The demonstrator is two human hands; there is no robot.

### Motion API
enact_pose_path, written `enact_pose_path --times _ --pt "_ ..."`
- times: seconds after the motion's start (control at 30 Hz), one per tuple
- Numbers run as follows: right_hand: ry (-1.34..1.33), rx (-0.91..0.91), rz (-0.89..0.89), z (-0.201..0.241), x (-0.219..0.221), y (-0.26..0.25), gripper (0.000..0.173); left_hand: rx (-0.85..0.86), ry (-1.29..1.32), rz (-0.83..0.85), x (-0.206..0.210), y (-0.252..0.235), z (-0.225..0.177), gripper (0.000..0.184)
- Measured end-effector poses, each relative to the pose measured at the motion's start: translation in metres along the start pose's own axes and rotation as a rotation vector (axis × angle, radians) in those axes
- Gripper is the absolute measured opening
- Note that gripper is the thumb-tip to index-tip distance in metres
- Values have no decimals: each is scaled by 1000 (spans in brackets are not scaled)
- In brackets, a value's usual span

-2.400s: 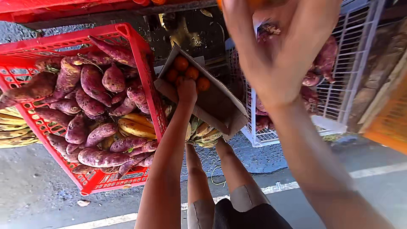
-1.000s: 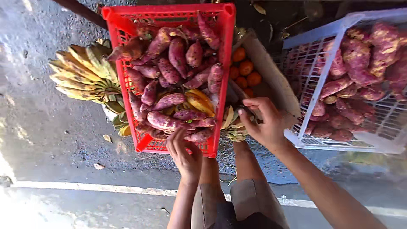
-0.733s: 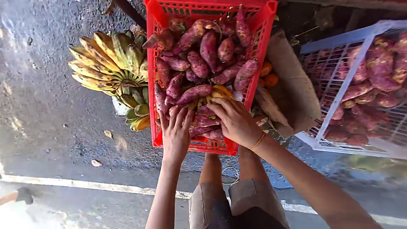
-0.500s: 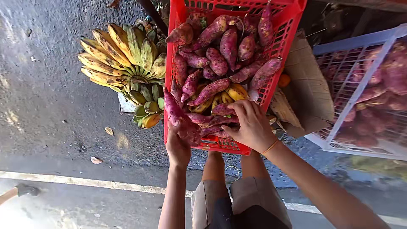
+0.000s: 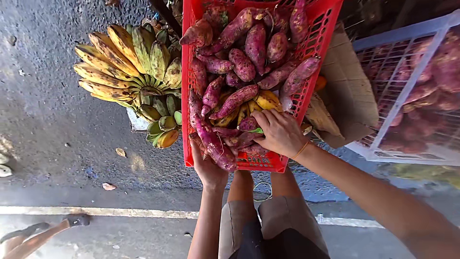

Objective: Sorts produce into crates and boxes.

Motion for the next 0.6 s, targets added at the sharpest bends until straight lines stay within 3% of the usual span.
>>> enact_pose_path --times 0.1,0.2,0.27,0.33,0.4,0.47,0.53,0.6 --pt "-212 260 8 -10 -3 5 84 67 88 -24 2 5 -3 70" --pt "-531 533 -41 -28 -7 22 86 171 98 -16 10 12 -4 67" --pt "-948 734 33 -37 -7 36 80 195 35 3 17 17 3 64" --pt "-1437 881 106 -43 -2 51 59 166 -20 60 28 23 18 63" --pt "-1755 970 141 -47 3 66 38 118 -36 70 36 27 39 64" --pt "-1869 1025 83 -52 -4 75 24 96 -43 22 44 32 57 60" --pt "-1931 935 78 -57 -13 77 26 90 -67 51 52 37 74 56" --pt "-1869 833 124 -62 -22 74 42 126 -144 55 59 42 91 54"
Point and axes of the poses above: each hand's wrist, its own y-axis away from the middle knuckle, its own x-axis out of the palm, z = x × y, the point moved 6 cm from there along -y, towards the middle knuckle, and after that the axes turned 10 degrees about -z, right-handed, at the moved point
